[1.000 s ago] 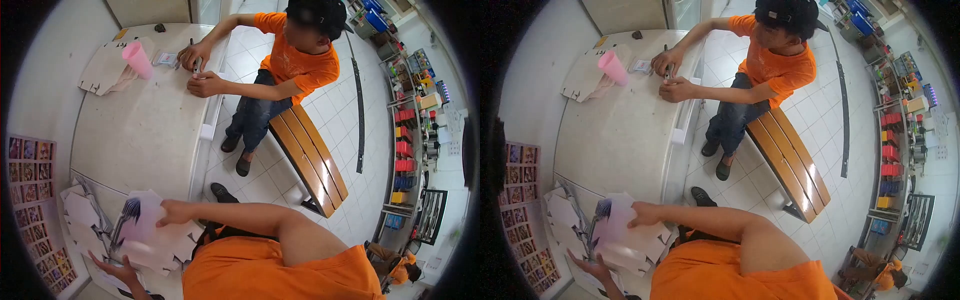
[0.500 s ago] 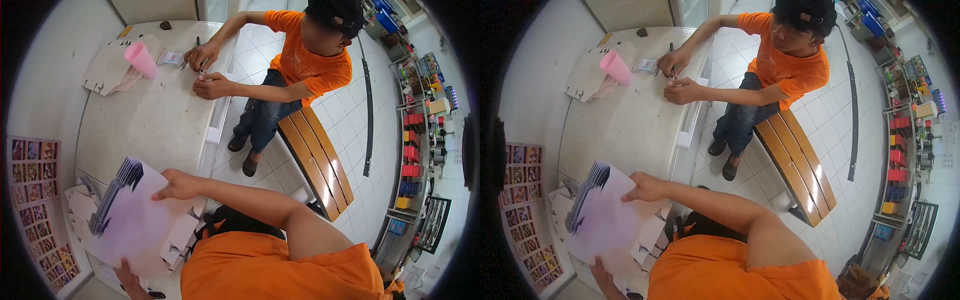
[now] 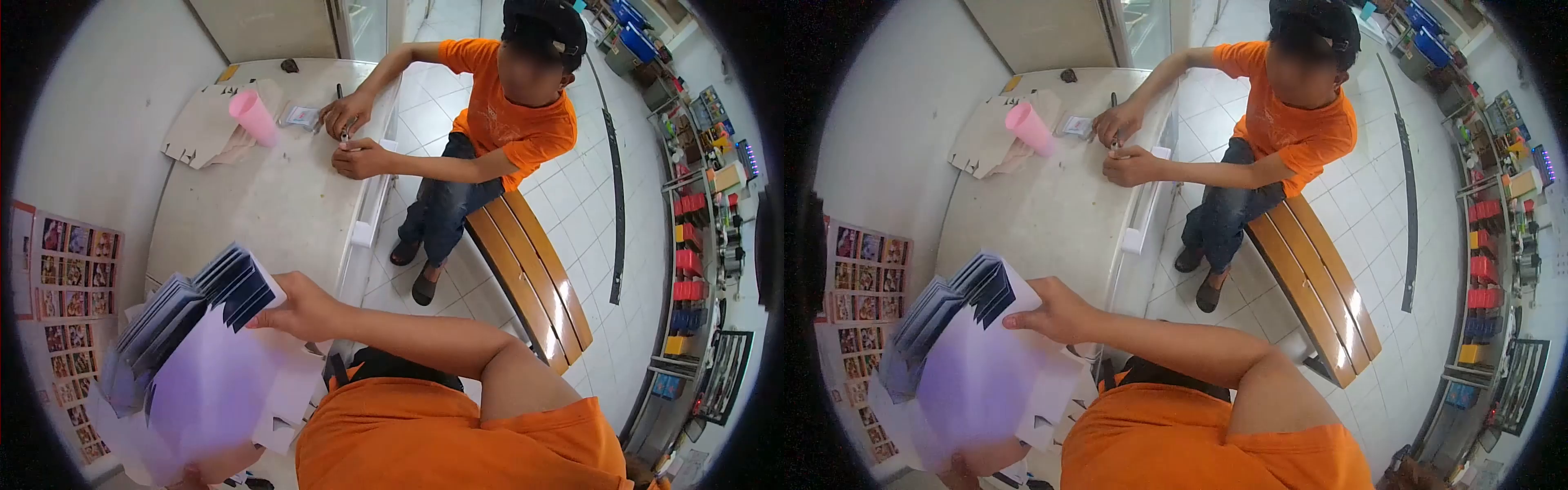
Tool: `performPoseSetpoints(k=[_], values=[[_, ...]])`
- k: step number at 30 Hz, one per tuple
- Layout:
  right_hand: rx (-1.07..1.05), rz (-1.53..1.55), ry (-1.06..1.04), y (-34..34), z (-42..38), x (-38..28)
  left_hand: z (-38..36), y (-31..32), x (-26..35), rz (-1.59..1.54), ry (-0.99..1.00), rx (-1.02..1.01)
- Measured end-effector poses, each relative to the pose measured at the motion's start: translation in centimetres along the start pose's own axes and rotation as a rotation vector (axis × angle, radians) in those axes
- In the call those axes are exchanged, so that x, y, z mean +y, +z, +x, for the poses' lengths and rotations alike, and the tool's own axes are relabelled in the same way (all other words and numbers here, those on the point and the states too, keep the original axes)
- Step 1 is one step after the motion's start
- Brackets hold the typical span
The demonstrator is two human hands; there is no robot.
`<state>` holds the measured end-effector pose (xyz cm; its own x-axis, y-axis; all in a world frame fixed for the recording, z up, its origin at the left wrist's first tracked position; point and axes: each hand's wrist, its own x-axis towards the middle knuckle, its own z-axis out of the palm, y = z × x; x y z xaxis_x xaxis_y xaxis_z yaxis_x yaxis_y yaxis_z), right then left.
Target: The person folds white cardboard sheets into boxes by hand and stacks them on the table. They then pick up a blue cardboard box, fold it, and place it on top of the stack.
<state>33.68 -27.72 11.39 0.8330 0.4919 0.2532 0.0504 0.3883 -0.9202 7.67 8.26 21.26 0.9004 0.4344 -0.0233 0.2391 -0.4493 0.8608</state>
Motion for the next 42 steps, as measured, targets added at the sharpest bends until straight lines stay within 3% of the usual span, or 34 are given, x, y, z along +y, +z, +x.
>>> performPoseSetpoints(k=[7, 10, 15, 19, 26, 30, 39, 41, 42], values=[[0.264, 0.196, 0.252, 3.1, -0.5, 2.0, -3.4, 6.0, 0.2, -0.038, -0.113, -0.054], [0.365, 0.194, 0.087, 4.3, -1.2, 2.8, -4.7, 9.2, -0.1, -0.047, -0.150, -0.108], [0.471, 0.346, 0.129, 7.0, -2.7, 2.2, -6.5, 13.4, -0.4, -0.054, -0.178, -0.193], [0.555, 0.298, 0.358, 8.7, -3.6, 2.5, -7.2, 14.8, -0.6, -0.066, -0.183, -0.231], [0.515, 0.172, 0.268, 5.7, -3.0, 1.3, -6.0, 9.6, -1.0, -0.129, -0.138, -0.156], [0.456, 0.187, 0.338, 4.8, -3.5, 0.9, -5.0, 6.4, -1.2, -0.175, -0.087, -0.113], [0.397, -0.003, 0.296, 3.9, -3.7, 1.8, -2.5, 7.2, 1.9, -0.265, -0.060, -0.044], [0.303, 0.219, 0.386, 3.3, -3.5, 1.7, -1.7, 8.8, 4.7, -0.272, -0.080, -0.005], [0.296, 0.220, 0.375, 2.8, -3.3, 1.3, -1.3, 9.6, 6.4, -0.268, -0.190, 0.112]])
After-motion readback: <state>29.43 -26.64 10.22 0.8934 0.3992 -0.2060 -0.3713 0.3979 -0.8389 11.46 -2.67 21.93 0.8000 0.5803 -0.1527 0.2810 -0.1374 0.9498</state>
